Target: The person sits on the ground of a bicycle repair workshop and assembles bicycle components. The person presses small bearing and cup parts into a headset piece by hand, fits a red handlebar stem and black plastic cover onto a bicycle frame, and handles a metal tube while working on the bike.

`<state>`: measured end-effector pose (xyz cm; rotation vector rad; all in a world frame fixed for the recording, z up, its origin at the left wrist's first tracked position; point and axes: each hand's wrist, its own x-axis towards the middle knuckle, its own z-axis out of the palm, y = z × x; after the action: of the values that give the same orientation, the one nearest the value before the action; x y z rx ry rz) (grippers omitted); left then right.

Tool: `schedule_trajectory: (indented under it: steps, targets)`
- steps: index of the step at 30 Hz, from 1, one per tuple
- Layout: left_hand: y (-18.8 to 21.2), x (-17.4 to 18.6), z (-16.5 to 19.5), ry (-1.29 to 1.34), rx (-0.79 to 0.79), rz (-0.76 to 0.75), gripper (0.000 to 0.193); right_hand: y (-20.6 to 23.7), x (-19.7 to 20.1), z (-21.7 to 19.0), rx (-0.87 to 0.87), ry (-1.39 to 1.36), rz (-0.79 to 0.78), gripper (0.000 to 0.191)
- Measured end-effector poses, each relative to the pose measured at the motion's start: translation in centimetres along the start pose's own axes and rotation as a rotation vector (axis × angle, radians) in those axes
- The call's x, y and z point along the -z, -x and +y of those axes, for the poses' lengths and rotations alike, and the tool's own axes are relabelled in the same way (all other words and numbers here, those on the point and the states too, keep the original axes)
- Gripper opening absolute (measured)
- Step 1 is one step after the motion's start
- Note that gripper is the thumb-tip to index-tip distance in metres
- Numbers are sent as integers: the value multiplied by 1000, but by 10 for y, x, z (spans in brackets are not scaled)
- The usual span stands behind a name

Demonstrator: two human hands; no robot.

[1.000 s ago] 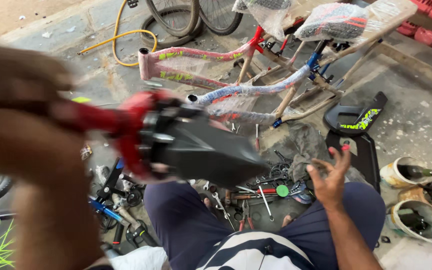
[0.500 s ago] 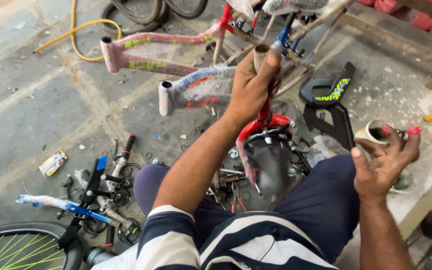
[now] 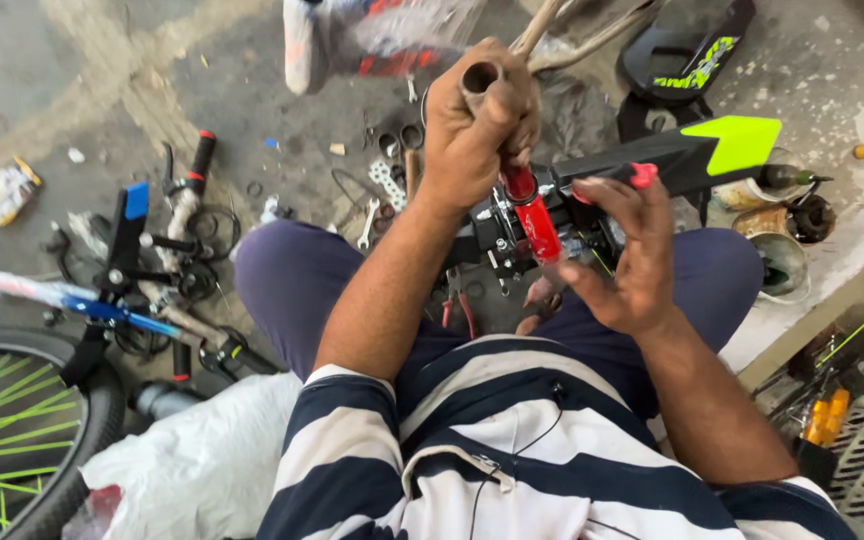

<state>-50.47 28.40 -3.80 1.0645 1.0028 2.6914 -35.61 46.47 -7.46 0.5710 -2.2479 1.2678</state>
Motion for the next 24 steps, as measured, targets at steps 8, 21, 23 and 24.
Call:
schedule_trajectory:
  steps: [8,21,23,24]
  targets:
    - [-2,37,6,55,49,41,49,-41,-42,6,173,488,-146,100]
    - [-5,74,20,80,30,44,45,-65,-75,1,273,771,-165,97]
    - [-2,74,21,88,53,34,45,-63,-75,1,213,711,-149,96]
    - [-1,74,21,85,47,31,44,-62,-74,2,192,632,-143,96]
